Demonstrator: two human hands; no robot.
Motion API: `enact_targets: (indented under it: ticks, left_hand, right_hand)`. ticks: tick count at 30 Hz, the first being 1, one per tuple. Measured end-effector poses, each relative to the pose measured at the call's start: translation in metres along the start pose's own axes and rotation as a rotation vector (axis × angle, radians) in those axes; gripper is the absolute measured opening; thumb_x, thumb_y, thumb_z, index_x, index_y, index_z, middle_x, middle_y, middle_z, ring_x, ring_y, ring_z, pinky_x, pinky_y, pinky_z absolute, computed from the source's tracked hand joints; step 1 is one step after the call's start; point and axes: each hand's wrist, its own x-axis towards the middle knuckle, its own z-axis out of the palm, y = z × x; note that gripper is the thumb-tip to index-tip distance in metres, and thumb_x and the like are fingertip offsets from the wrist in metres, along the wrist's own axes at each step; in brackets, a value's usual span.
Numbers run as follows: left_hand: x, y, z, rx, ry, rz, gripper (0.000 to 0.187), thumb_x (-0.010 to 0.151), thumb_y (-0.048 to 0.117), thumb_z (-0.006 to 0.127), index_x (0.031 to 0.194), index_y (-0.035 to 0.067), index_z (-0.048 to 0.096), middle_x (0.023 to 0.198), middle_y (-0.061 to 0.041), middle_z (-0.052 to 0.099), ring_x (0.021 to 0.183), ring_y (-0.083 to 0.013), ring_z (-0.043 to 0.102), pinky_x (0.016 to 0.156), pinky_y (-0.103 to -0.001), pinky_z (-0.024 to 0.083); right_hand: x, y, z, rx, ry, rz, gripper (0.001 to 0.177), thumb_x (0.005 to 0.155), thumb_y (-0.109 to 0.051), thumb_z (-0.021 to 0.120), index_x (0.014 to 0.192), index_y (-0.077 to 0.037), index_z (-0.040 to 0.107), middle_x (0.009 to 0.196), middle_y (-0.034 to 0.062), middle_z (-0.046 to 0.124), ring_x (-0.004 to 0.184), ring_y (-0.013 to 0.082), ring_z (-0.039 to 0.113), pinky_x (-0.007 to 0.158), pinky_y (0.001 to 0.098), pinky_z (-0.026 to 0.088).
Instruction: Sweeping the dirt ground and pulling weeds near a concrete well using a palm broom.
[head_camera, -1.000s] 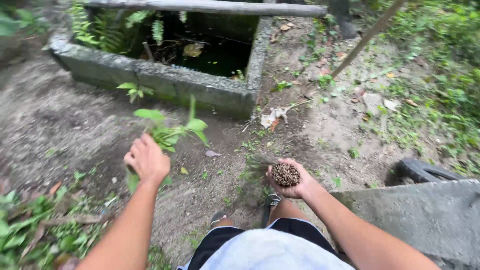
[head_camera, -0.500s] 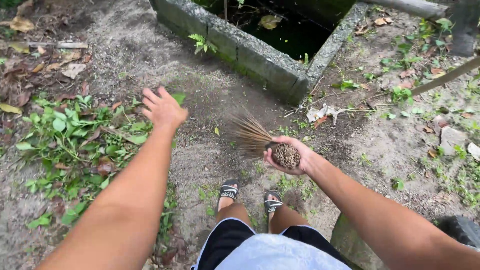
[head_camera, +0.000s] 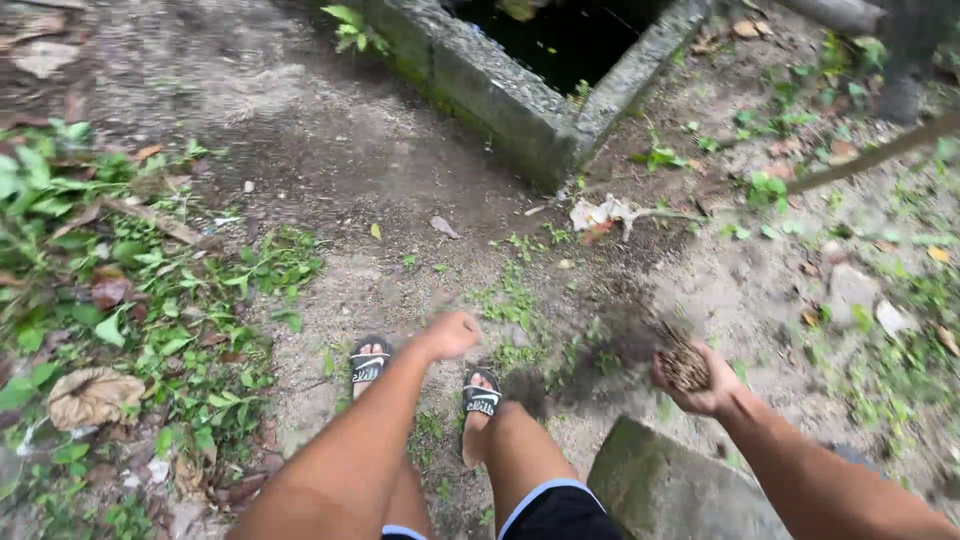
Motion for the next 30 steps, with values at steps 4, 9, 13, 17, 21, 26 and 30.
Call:
enact_targets:
  ticks: [4,9,13,17,21,26,30]
  left_hand:
    - [-0.018,-0.041,0.005,-0.297,0.062,-0.111,0.024,0.087,0.027,0.064,0.100,0.009,0.073,0.104,-0.014,0.076,0.095,-0.0261,0.072,0.087,-0.038,0.054]
    - [-0.040,-0.094,-0.031,-0.910,0.380,-0.227,0.031,0.090,0.018,0.055,0.115,0.007,0.069,0.112,-0.013,0.076,0.093,-0.0267,0.073,0.083,-0.042,0.056]
    - [-0.064,-0.076,-0.056,-1.222,0.492,-0.400,0.050,0.096,0.037,0.050,0.138,0.011,0.057,0.132,-0.014,0.067,0.113,-0.0274,0.067,0.095,-0.047,0.052]
    - [-0.064,-0.050,-0.065,-1.362,0.196,-0.431,0.070,0.100,0.057,0.050,0.151,0.009,0.042,0.150,-0.020,0.050,0.132,-0.0334,0.056,0.108,-0.053,0.045]
    - [-0.059,-0.062,-0.084,-1.175,0.013,-0.189,0.063,0.096,0.049,0.053,0.145,0.010,0.052,0.148,-0.014,0.057,0.127,-0.0316,0.063,0.108,-0.049,0.046]
    - [-0.081,-0.153,-0.141,-1.220,0.114,-0.215,0.057,0.094,0.042,0.053,0.141,0.011,0.056,0.144,-0.014,0.064,0.124,-0.0305,0.066,0.107,-0.050,0.047]
    - [-0.109,-0.257,-0.172,-1.342,0.226,-0.363,0.060,0.096,0.050,0.053,0.142,0.011,0.054,0.147,-0.016,0.058,0.130,-0.0320,0.060,0.108,-0.060,0.041]
  right_hand:
    - [0.049,0.022,0.027,-0.045,0.011,0.097,0.036,0.095,-0.037,0.050,0.102,-0.009,0.070,0.090,0.0077,0.075,0.081,0.0227,0.072,0.073,0.0407,0.063]
    - [0.090,0.153,0.213,-0.284,-0.214,0.347,0.034,0.097,-0.034,0.064,0.104,-0.001,0.066,0.097,0.0136,0.071,0.084,0.0259,0.071,0.076,0.0378,0.063]
    - [0.075,0.211,0.289,-0.424,-0.395,0.642,0.030,0.085,-0.027,0.070,0.099,-0.002,0.061,0.089,0.0123,0.069,0.076,0.0243,0.070,0.068,0.0358,0.063]
    - [0.021,0.198,0.263,-0.175,-0.453,0.624,0.041,0.091,-0.025,0.071,0.113,0.005,0.054,0.090,0.0152,0.065,0.075,0.0217,0.069,0.068,0.0310,0.063]
    - [-0.056,0.211,0.282,-0.384,-0.197,0.097,0.050,0.086,-0.024,0.065,0.126,0.002,0.051,0.112,0.0234,0.064,0.084,0.0187,0.071,0.080,0.0367,0.064]
    - [0.073,0.208,0.331,-0.395,-0.313,0.128,0.028,0.088,-0.018,0.065,0.111,-0.002,0.060,0.100,0.0132,0.068,0.083,0.0192,0.071,0.078,0.0362,0.064]
    - [0.149,0.313,0.441,-0.358,-0.277,0.367,0.024,0.087,-0.022,0.068,0.096,0.000,0.065,0.086,0.0129,0.070,0.079,0.0238,0.071,0.073,0.0383,0.063]
